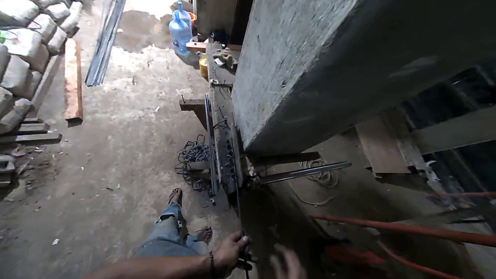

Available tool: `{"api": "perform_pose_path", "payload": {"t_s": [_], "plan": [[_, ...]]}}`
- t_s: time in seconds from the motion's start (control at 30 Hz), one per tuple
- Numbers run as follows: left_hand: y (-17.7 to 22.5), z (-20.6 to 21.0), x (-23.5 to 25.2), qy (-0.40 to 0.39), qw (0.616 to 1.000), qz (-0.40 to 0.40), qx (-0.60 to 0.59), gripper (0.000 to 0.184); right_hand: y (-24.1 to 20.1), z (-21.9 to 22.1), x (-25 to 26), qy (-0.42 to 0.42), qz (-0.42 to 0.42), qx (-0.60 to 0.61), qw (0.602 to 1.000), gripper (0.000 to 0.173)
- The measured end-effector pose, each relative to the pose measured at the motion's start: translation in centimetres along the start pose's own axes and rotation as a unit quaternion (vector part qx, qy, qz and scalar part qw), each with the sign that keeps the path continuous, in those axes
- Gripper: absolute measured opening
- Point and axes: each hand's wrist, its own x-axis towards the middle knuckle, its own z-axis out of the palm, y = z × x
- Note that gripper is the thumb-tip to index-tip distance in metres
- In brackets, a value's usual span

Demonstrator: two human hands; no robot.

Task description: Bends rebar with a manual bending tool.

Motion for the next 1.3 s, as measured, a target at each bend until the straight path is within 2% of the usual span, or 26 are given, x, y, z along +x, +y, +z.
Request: {"api": "perform_pose_path", "payload": {"t_s": [0.07,0.1,0.17,0.23,0.3,0.37,0.4,0.5,0.63,0.7,0.77,0.8,0.83,0.87,0.93,1.0,1.03,1.1,1.13,1.2,1.3], "plan": [[0.0,0.3,0.1,0.002,1.0,-0.001,-0.007,0.026,0.5,-3.6,7.0,0.06,0.061,-0.073,0.994,0.049],[0.0,0.4,0.1,0.005,1.0,0.0,-0.011,0.026,0.6,-5.2,11.1,0.064,0.095,-0.123,0.986,0.057],[0.0,0.5,0.1,0.01,1.0,0.002,-0.017,0.026,2.4,-7.2,20.4,0.132,0.034,-0.199,0.971,0.072],[0.0,0.6,0.2,0.016,1.0,0.002,-0.015,0.026,3.7,-8.3,28.4,0.137,-0.022,-0.269,0.953,0.075],[0.0,0.5,0.4,0.02,1.0,0.002,-0.013,0.026,4.3,-8.8,33.1,0.079,-0.057,-0.332,0.938,0.069],[-0.3,0.3,0.5,0.021,1.0,0.008,-0.013,0.025,5.1,-8.5,34.8,-0.009,-0.056,-0.379,0.924,0.043],[-0.4,0.1,0.5,0.021,1.0,0.012,-0.011,0.025,5.8,-8.4,34.6,-0.04,-0.056,-0.386,0.92,0.038],[-0.3,0.2,0.3,0.019,0.999,0.02,-0.016,0.024,9.9,-9.5,31.6,-0.091,-0.04,-0.342,0.935,0.04],[-0.4,0.4,0.4,0.018,0.999,0.034,-0.014,0.025,18.1,-13.7,22.6,-0.001,0.031,-0.279,0.96,0.042],[-0.4,0.4,0.3,0.023,0.999,0.044,-0.007,0.026,15.4,-15.9,15.6,0.003,0.09,-0.256,0.963,0.044],[-0.3,0.4,0.4,0.023,0.999,0.049,-0.006,0.026,8.3,-17.5,10.9,-0.075,0.267,-0.199,0.94,0.047],[-0.3,0.3,0.4,0.023,0.998,0.051,-0.005,0.025,7.2,-17.2,9.4,-0.074,0.312,-0.168,0.932,0.047],[-0.4,0.2,0.4,0.023,0.998,0.051,-0.007,0.025,8.3,-15.9,7.9,-0.044,0.323,-0.147,0.934,0.045],[-0.5,0.1,0.6,0.023,0.998,0.052,-0.013,0.026,11.2,-13.9,6.4,0.012,0.309,-0.142,0.94,0.043],[-0.7,-0.2,0.8,0.026,0.998,0.047,-0.023,0.027,20.5,-8.7,3.2,0.128,0.249,-0.155,0.947,0.041],[-0.7,-0.7,0.8,0.03,0.998,0.044,-0.02,0.027,31.6,-3.2,-1.0,0.234,0.129,-0.189,0.945,0.042],[-0.6,-0.9,0.7,0.032,0.998,0.042,-0.015,0.027,33.2,-1.2,-3.2,0.244,0.132,-0.193,0.941,0.044],[-0.2,-1.8,0.4,0.023,0.999,0.036,0.002,0.026,28.1,0.0,-6.8,0.144,0.312,-0.118,0.932,0.047],[0.0,-2.5,0.3,0.008,0.999,0.035,0.018,0.026,26.1,0.8,-8.0,0.147,0.343,-0.112,0.921,0.042],[0.5,-3.6,0.0,-0.019,0.998,0.034,0.042,0.025,23.4,2.3,-10.5,0.211,0.323,-0.129,0.914,0.032],[0.8,-5.3,-0.3,-0.07,0.995,0.021,0.06,0.026,21.2,3.7,-12.5,0.225,0.35,-0.133,0.899,0.029]]}}
